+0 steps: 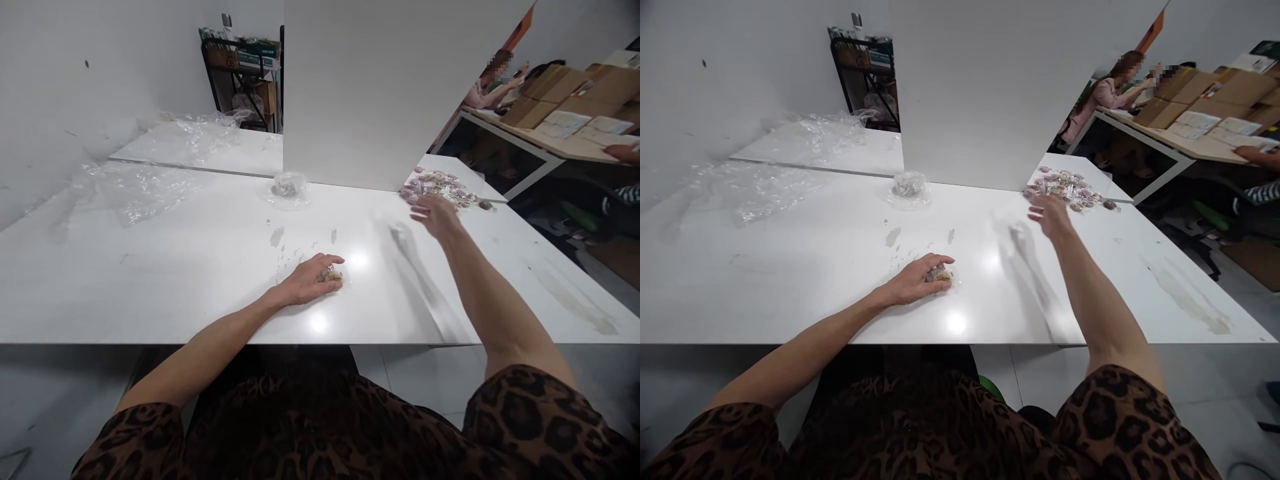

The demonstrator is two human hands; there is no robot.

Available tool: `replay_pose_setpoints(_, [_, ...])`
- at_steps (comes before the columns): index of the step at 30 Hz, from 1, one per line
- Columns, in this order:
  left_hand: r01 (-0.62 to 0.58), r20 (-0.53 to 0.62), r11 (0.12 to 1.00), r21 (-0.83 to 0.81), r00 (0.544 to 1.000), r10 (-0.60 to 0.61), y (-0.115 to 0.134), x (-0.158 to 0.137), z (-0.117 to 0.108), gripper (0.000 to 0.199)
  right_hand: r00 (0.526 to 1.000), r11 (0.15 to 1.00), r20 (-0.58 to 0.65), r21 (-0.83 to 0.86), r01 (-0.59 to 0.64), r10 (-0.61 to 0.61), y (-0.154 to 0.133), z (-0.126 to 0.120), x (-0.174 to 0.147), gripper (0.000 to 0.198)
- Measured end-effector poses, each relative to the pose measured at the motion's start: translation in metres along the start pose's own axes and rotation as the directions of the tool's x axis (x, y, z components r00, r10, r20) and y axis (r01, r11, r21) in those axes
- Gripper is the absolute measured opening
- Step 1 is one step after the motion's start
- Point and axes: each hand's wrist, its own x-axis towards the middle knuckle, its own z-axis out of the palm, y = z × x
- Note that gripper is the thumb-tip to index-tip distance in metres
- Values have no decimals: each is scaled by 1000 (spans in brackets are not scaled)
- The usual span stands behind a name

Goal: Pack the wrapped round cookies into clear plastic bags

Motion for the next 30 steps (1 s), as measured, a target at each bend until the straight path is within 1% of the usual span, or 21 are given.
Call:
replay_pose_setpoints(1, [5, -30, 1000, -25, 1000, -6, 0, 1, 1, 57, 999, 998, 26, 41, -45, 44, -2, 13, -28, 42])
replay_pose_setpoints(2, [8, -62, 999, -49, 998, -11, 1, 1, 3, 60, 986, 982, 123, 138, -131, 115, -7, 27, -59, 42])
replay_pose_setpoints(3, [5, -89, 998, -70, 996, -11, 1, 2, 5, 63, 954, 955, 252, 201, -217, 164, -12, 41, -90, 44])
replay_pose_setpoints(5, [-26, -122, 993, -113, 992, 12, 1, 4, 9, 70, 861, 908, 469, 245, -341, 196, -26, 66, -147, 48])
replay_pose_setpoints(6, [-50, -125, 990, -131, 992, 33, 0, 4, 11, 72, 813, 891, 550, 249, -381, 194, -33, 77, -171, 49])
replay_pose_setpoints(7, [-76, -122, 987, -144, 991, 58, -2, 5, 13, 74, 774, 880, 607, 255, -401, 177, -39, 86, -191, 47])
replay_pose_setpoints(9, [-127, -107, 982, -138, 988, 113, -7, 6, 16, 74, 739, 853, 656, 290, -435, 154, -47, 101, -216, 37])
replay_pose_setpoints(10, [-155, -101, 981, -120, 985, 143, -10, 7, 18, 74, 733, 840, 662, 305, -450, 153, -50, 106, -224, 34])
replay_pose_setpoints(13, [-250, -90, 966, -66, 966, 244, -19, 9, 22, 79, 748, 804, 639, 341, -488, 183, -52, 116, -233, 35])
replay_pose_setpoints(16, [-287, -62, 956, -69, 957, 283, -20, 11, 25, 89, 782, 748, 568, 395, -534, 258, -48, 114, -235, 32])
replay_pose_setpoints(19, [-263, -78, 961, -83, 963, 257, -16, 12, 27, 89, 812, 687, 408, 443, -576, 417, -36, 97, -223, 28])
replay_pose_setpoints(21, [-251, -129, 965, -74, 962, 241, -15, 13, 26, 83, 818, 676, 278, 463, -573, 503, -25, 78, -195, 22])
replay_pose_setpoints(23, [-239, -173, 969, -54, 958, 227, -17, 14, 24, 77, 819, 681, 146, 485, -548, 555, -17, 56, -149, 18])
replay_pose_setpoints(25, [-233, -198, 972, -34, 955, 222, -21, 15, 21, 72, 821, 705, 2, 512, -491, 571, -15, 35, -90, 17])
replay_pose_setpoints(26, [-229, -206, 973, -25, 954, 219, -23, 16, 19, 69, 810, 734, -144, 532, -421, 569, -16, 26, -60, 18])
replay_pose_setpoints(27, [-223, -216, 975, -17, 952, 214, -26, 17, 17, 67, 809, 776, -268, 542, -322, 523, -18, 18, -31, 17])
replay_pose_setpoints(28, [-217, -230, 976, -8, 950, 209, -28, 17, 15, 66, 809, 797, -323, 540, -269, 492, -20, 12, -6, 15])
replay_pose_setpoints(30, [-205, -267, 979, 8, 943, 200, -31, 18, 12, 65, 791, 816, -379, 522, -246, 481, -22, 9, 28, 13])
